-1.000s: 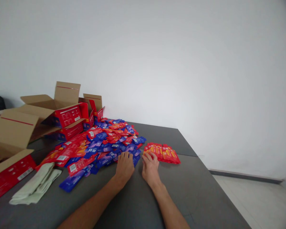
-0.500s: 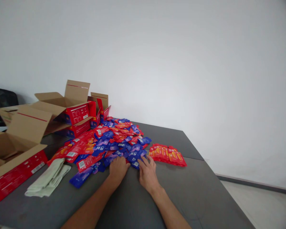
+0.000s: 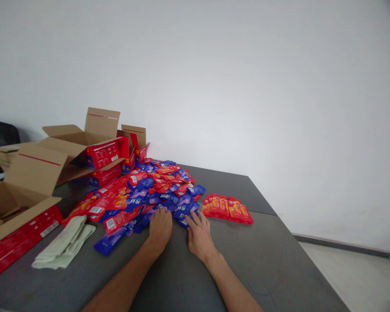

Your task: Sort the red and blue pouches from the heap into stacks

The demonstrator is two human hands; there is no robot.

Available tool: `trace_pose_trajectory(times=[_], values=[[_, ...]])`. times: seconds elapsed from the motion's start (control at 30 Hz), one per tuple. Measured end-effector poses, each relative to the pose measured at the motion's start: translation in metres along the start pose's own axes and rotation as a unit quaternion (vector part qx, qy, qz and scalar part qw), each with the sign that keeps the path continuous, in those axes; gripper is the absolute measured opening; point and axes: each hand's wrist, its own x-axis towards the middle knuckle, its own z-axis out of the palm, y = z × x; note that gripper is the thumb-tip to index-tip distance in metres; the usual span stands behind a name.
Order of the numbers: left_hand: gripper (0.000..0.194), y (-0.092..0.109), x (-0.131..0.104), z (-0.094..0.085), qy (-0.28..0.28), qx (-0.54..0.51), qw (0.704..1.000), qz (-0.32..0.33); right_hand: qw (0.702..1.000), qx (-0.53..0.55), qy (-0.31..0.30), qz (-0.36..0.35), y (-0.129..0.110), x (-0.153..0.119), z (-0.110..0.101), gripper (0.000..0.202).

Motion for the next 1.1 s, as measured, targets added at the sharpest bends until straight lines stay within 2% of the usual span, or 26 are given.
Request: trace_pose_trajectory(times=[0.13, 0.23, 0.3, 0.37, 0.47, 0.53, 0.67, 0.73, 0.8, 0.87, 0.97, 1.03, 1.1], values=[[0.03, -0.007, 0.01, -0.014, 0.039, -0.012, 0.999, -0.01, 1.0, 0.016, -0.016, 0.004, 0.0, 0.0, 0.002, 0.058], [0.03, -0.008, 0.015, -0.026, 0.097, -0.049, 0.994, -0.03, 0.999, 0.038, -0.036, 0.011, -0.001, -0.001, 0.005, 0.058], [0.035, -0.008, 0.016, -0.032, 0.132, -0.11, 0.984, -0.045, 0.997, 0.052, -0.052, 0.013, -0.002, -0.001, 0.006, 0.057], [0.036, -0.007, 0.016, -0.035, 0.142, -0.203, 0.967, -0.062, 0.996, 0.068, -0.058, 0.003, -0.001, -0.001, 0.007, 0.057], [0.035, -0.008, 0.014, -0.038, 0.139, -0.326, 0.931, -0.091, 0.992, 0.118, -0.041, -0.034, 0.001, 0.0, 0.007, 0.055], [0.035, -0.009, 0.013, -0.04, 0.144, -0.364, 0.914, -0.102, 0.987, 0.157, -0.012, -0.041, 0.003, 0.001, 0.007, 0.053], [0.036, -0.01, 0.012, -0.044, 0.156, -0.406, 0.894, -0.102, 0.976, 0.212, 0.051, 0.005, -0.001, 0.002, -0.001, 0.05], [0.037, -0.009, 0.012, -0.044, 0.16, -0.431, 0.882, -0.103, 0.966, 0.255, 0.037, 0.009, -0.005, 0.002, -0.007, 0.044], [0.039, -0.006, 0.014, -0.043, 0.154, -0.466, 0.864, -0.109, 0.947, 0.321, -0.019, -0.003, -0.008, 0.002, -0.01, 0.031], [0.041, -0.002, 0.015, -0.042, 0.128, -0.522, 0.834, -0.121, 0.921, 0.383, -0.07, 0.005, -0.007, 0.003, -0.01, 0.028], [0.042, 0.003, 0.017, -0.039, 0.065, -0.614, 0.777, -0.124, 0.898, 0.431, -0.059, 0.063, 0.004, 0.005, -0.005, 0.032], [0.041, 0.006, 0.017, -0.037, 0.028, -0.628, 0.771, -0.099, 0.891, 0.444, -0.038, 0.088, 0.012, 0.006, -0.001, 0.031], [0.04, 0.007, 0.017, -0.036, 0.009, -0.604, 0.793, -0.076, 0.886, 0.452, -0.029, 0.1, 0.017, 0.006, 0.0, 0.03]])
